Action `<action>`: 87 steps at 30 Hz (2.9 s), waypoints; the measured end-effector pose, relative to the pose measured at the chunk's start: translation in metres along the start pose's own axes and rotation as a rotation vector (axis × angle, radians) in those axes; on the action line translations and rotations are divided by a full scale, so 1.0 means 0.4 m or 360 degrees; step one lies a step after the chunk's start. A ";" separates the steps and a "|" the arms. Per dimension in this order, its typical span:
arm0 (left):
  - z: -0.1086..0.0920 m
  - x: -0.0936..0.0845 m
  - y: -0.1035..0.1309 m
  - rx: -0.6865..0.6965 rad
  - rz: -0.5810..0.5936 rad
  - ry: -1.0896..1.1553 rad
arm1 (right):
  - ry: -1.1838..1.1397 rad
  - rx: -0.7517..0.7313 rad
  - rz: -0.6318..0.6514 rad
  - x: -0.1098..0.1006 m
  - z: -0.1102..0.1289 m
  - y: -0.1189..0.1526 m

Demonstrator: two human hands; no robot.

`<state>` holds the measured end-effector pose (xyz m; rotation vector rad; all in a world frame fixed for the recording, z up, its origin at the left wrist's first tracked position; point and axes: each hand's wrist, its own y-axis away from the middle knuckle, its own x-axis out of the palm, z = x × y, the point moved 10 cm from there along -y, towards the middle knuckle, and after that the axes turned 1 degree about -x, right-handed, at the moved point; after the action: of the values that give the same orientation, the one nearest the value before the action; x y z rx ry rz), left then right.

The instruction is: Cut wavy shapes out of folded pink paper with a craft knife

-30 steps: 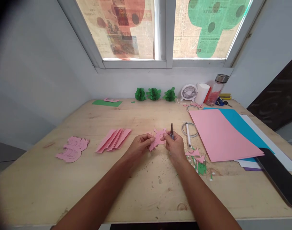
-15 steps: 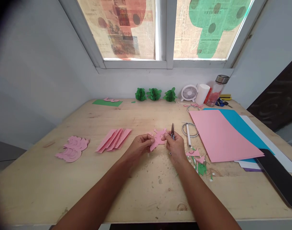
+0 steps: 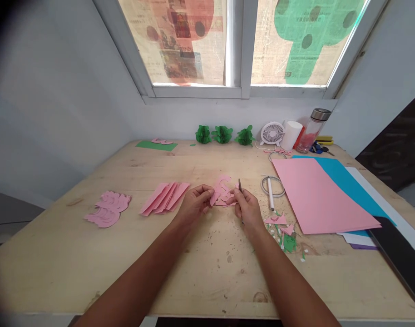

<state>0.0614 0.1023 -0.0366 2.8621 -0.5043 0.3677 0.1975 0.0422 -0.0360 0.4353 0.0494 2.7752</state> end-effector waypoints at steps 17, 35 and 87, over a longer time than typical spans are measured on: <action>-0.032 0.002 0.012 0.0105 0.0000 -0.0054 | 0.0335 0.0254 0.0378 0.076 -0.036 0.032; -0.051 0.019 0.024 0.0112 0.0042 -0.0149 | 0.0307 0.0317 0.0485 0.085 -0.050 0.038; -0.057 0.021 0.019 0.0192 0.0088 -0.0198 | 0.0386 0.0365 0.0549 0.086 -0.056 0.038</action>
<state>0.0615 0.0983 -0.0114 3.0063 -0.6040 0.2373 0.1549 0.0396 -0.0462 0.1693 0.3870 3.1644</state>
